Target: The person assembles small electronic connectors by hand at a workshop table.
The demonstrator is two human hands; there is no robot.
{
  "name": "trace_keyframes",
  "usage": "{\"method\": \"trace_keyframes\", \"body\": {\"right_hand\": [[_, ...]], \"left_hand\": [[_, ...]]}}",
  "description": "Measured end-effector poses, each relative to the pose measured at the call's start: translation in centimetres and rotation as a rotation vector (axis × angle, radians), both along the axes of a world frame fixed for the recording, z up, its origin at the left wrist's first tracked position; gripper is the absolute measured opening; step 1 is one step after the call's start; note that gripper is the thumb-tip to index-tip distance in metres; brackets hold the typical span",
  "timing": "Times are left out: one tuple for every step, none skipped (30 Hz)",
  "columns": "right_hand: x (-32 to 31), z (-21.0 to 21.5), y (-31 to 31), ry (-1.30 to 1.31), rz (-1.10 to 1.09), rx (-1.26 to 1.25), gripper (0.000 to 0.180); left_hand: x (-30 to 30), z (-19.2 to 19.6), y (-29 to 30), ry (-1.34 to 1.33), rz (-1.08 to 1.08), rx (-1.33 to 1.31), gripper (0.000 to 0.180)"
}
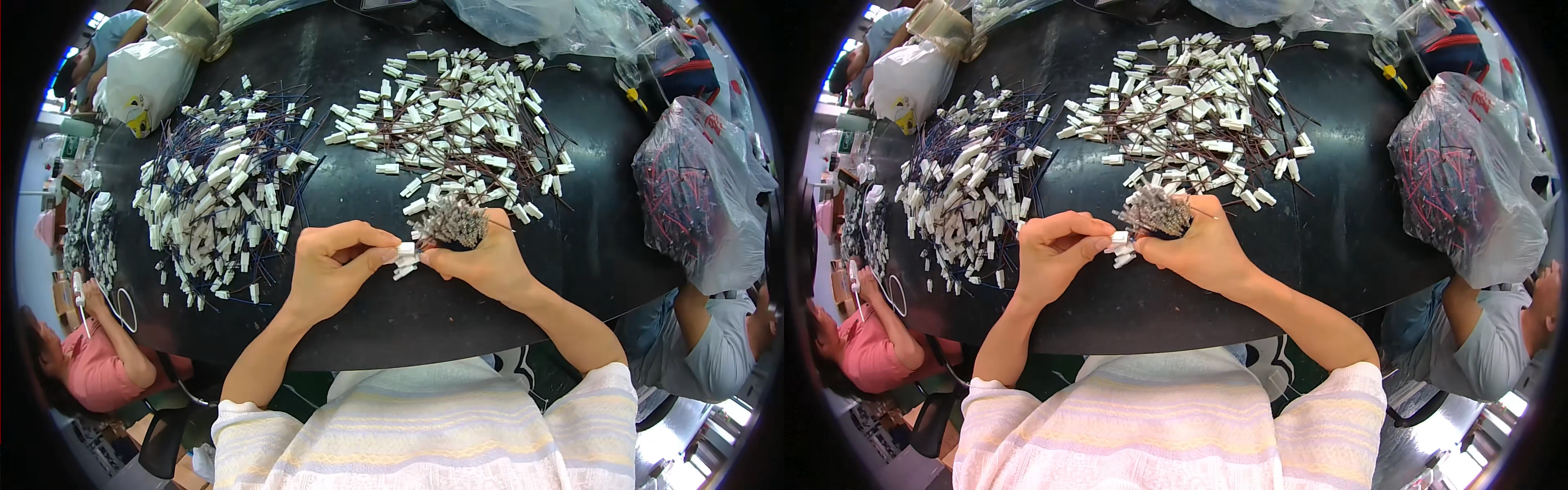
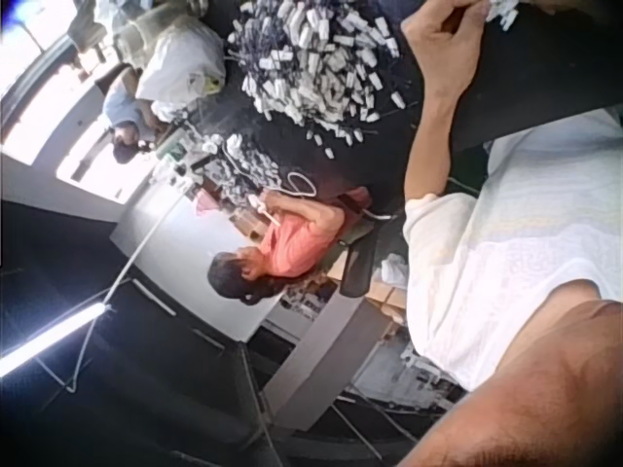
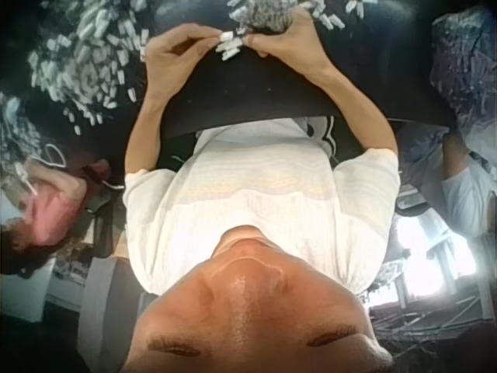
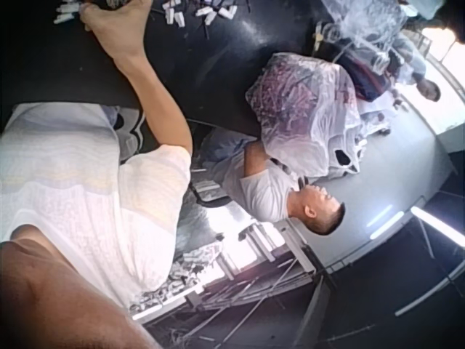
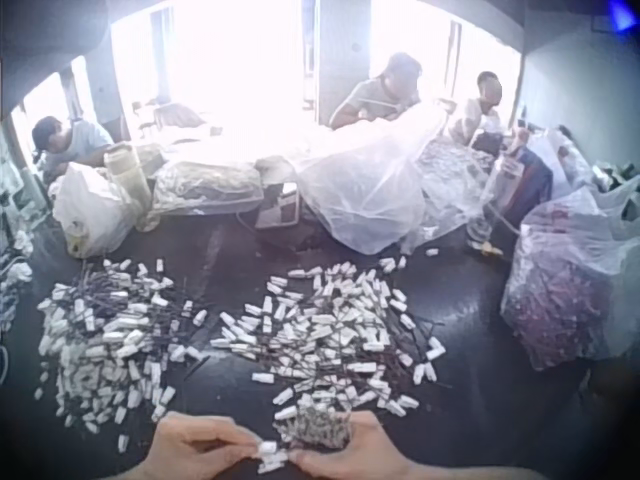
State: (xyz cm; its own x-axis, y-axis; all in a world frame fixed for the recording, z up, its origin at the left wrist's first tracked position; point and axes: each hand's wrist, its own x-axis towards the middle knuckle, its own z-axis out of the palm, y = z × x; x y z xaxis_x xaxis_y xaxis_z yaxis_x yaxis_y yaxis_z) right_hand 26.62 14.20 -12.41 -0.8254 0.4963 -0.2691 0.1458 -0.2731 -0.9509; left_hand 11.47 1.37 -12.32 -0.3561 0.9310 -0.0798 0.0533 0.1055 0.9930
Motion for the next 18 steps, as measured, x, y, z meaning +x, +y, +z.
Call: {"method": "trace_keyframes", "body": {"right_hand": [[0.0,-0.1,0.0,0.015,0.007,-0.014,0.008],[0.0,-0.2,0.0,0.03,0.014,-0.029,0.007],[0.0,-0.3,0.1,0.031,0.014,-0.028,0.007],[0.0,-0.4,0.2,0.027,0.033,-0.031,0.007],[0.0,-0.4,0.3,0.024,0.053,-0.034,0.008],[0.0,-0.3,0.3,0.025,0.054,-0.033,0.008],[0.0,-0.1,0.3,0.049,0.081,0.018,0.008],[0.0,0.1,0.4,0.073,0.108,0.07,0.008],[0.0,0.2,0.5,0.078,0.113,0.073,0.008],[0.1,0.4,0.7,0.049,0.139,0.04,0.008],[0.2,0.6,0.8,0.019,0.164,0.009,0.008],[0.4,0.4,0.8,-0.005,0.166,0.026,0.009],[0.5,0.5,1.0,-0.005,0.171,0.034,0.009],[0.7,0.6,1.1,-0.026,0.19,0.078,0.01],[0.9,1.0,1.4,-0.049,0.199,0.126,0.012],[1.0,1.5,1.7,-0.058,0.192,0.128,0.009],[0.9,2.3,1.9,-0.013,0.138,0.146,0.007],[0.6,3.7,2.4,-0.057,0.156,0.127,0.008]], "left_hand": [[0.0,-0.2,0.0,-0.03,-0.005,-0.004,0.006],[0.1,-0.4,0.0,-0.019,-0.005,0.02,0.006],[0.0,-0.3,0.0,-0.018,-0.006,0.02,0.006],[-0.2,-0.1,0.0,-0.011,-0.033,-0.022,0.006],[-0.4,0.0,-0.1,-0.004,-0.06,-0.063,0.006],[-0.7,0.0,0.0,-0.003,-0.06,-0.062,0.006],[-1.2,0.0,0.2,-0.031,-0.059,-0.011,0.007],[-1.7,0.1,0.5,-0.059,-0.058,0.041,0.009],[-2.2,0.0,0.7,-0.054,-0.053,0.044,0.009],[-2.8,-0.1,0.9,0.177,0.099,0.065,0.011],[-3.3,-0.2,1.3,0.406,0.252,0.086,0.013],[-3.6,-0.2,1.9,0.566,0.25,0.117,0.015],[-3.2,0.6,2.6,0.602,0.196,0.094,0.016],[-3.0,0.4,3.2,0.717,0.145,0.13,0.016],[-2.8,0.1,4.1,0.831,0.089,0.173,0.017],[-2.9,-0.3,4.9,0.99,0.056,0.291,0.018],[-2.9,-0.6,5.4,0.995,0.064,0.298,0.018],[-2.8,-0.7,5.6,1.042,0.038,0.252,0.017]]}}
